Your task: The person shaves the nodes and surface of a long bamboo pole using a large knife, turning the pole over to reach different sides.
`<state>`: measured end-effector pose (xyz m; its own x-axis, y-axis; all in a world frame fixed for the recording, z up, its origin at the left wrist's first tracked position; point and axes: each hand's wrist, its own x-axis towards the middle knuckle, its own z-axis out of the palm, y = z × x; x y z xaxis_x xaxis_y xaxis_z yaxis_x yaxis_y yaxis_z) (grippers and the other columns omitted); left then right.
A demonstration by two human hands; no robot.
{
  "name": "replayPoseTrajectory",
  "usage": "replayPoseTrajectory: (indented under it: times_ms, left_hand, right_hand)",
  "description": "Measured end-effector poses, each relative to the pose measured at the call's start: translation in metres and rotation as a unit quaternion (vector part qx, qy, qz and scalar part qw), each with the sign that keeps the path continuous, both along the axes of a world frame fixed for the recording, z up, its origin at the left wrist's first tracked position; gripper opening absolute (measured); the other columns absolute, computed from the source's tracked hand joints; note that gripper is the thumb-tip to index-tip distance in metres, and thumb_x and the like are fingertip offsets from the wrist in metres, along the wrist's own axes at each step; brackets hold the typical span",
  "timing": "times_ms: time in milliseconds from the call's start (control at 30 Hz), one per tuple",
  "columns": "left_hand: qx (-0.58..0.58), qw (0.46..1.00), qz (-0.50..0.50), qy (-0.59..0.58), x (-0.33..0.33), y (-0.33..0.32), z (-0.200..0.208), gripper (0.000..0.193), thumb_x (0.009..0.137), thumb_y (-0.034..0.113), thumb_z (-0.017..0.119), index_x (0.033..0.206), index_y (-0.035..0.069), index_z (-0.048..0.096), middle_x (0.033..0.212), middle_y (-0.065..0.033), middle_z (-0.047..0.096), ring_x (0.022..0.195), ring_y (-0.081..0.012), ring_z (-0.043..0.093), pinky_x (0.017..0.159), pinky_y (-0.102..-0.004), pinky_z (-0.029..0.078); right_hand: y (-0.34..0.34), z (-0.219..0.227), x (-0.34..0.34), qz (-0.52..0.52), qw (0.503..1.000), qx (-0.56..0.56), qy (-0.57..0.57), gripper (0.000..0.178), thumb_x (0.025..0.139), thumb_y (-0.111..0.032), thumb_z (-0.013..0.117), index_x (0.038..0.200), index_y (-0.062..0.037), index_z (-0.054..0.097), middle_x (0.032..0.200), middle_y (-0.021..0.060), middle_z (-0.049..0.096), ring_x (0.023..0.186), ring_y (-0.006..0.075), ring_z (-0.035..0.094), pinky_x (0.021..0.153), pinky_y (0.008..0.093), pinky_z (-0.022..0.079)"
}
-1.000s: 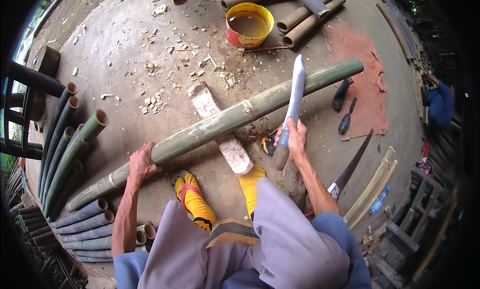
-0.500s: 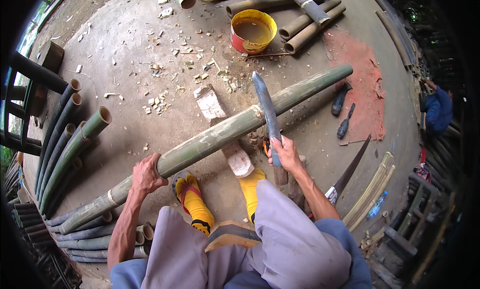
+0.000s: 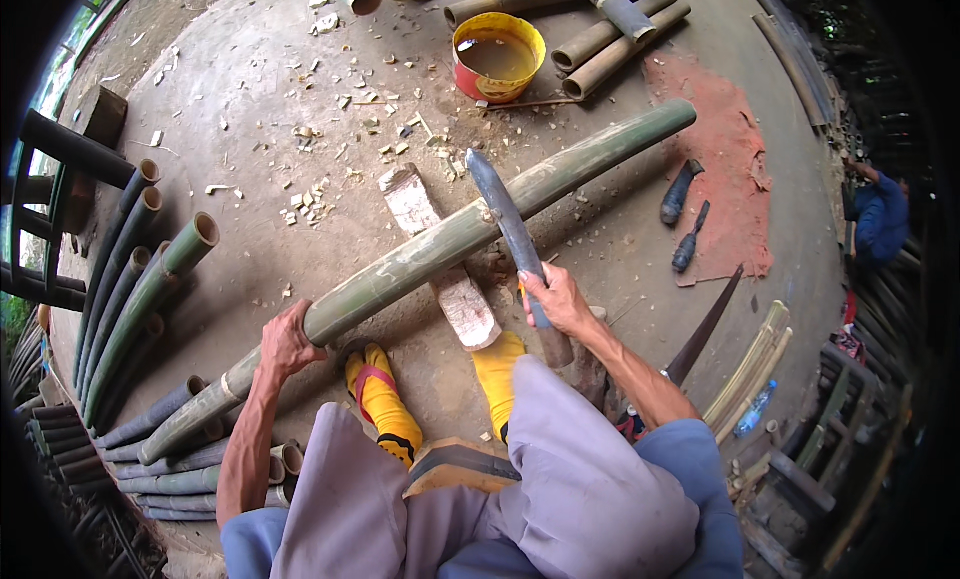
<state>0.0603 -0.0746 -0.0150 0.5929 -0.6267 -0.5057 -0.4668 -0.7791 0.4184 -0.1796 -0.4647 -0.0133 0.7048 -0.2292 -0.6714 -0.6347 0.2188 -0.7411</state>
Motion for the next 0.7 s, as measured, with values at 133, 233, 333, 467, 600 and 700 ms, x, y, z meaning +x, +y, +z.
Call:
replayPoseTrajectory:
  times_ms: [133,233,333,467,600,700]
  left_hand:
    - [0.016,1.0,-0.005,-0.011,0.004,0.001,-0.004,0.07,0.047,0.025,0.082,0.11,0.005,0.058,0.098,-0.018,0.069,0.094,-0.0406,0.065,0.079,-0.0471,0.051]
    - [0.011,1.0,-0.011,-0.006,0.005,0.001,-0.006,0.071,0.048,0.027,0.081,0.111,0.005,0.058,0.098,-0.0195,0.069,0.093,-0.0415,0.065,0.079,-0.0479,0.052]
    - [0.018,0.999,-0.034,0.002,0.004,0.002,-0.006,0.07,0.048,0.029,0.08,0.111,0.006,0.058,0.099,-0.0203,0.069,0.093,-0.0414,0.065,0.08,-0.0478,0.052]
    - [0.03,0.998,-0.045,0.017,-0.012,0.009,-0.008,0.068,0.049,0.029,0.079,0.109,0.006,0.058,0.099,-0.0201,0.068,0.094,-0.0406,0.066,0.08,-0.0481,0.052]
    - [0.029,0.998,-0.053,0.001,-0.038,0.021,-0.009,0.055,0.058,0.027,0.076,0.107,0.01,0.059,0.099,-0.0166,0.069,0.095,-0.0395,0.066,0.079,-0.0503,0.051]
    - [0.046,0.998,-0.036,-0.021,-0.058,0.024,-0.011,0.048,0.065,0.026,0.074,0.109,0.013,0.06,0.099,-0.0152,0.069,0.095,-0.0405,0.066,0.079,-0.0508,0.052]
  right_hand:
    - [-0.003,0.002,0.004,-0.194,0.974,-0.108,-0.045,0.026,0.102,-0.032,0.054,0.099,-0.0055,0.055,0.064,0.0046,0.058,0.047,0.0118,0.058,0.041,0.0277,0.05]
    - [-0.001,0.003,0.006,-0.067,0.997,-0.018,-0.015,0.025,0.102,-0.029,0.055,0.098,-0.0042,0.054,0.063,0.005,0.058,0.047,0.0144,0.06,0.041,0.0295,0.05]
    - [0.013,0.007,-0.001,0.007,0.997,-0.082,0.004,0.031,0.1,-0.031,0.056,0.094,-0.0008,0.057,0.062,0.0054,0.059,0.048,0.014,0.061,0.043,0.0309,0.049]
    - [0.028,0.018,-0.029,0.001,0.992,-0.125,0.02,0.03,0.1,-0.03,0.056,0.092,-0.0007,0.057,0.062,0.0047,0.059,0.049,0.0135,0.06,0.044,0.0314,0.049]
    - [0.039,0.027,-0.069,0.014,0.99,-0.13,0.048,0.03,0.099,-0.03,0.056,0.094,-0.0006,0.058,0.062,0.0057,0.059,0.051,0.0134,0.061,0.047,0.032,0.05]
    - [0.045,0.027,-0.097,0.025,0.983,-0.171,0.057,0.031,0.099,-0.03,0.057,0.091,-0.0001,0.058,0.062,0.0073,0.06,0.052,0.0144,0.061,0.05,0.0333,0.05]
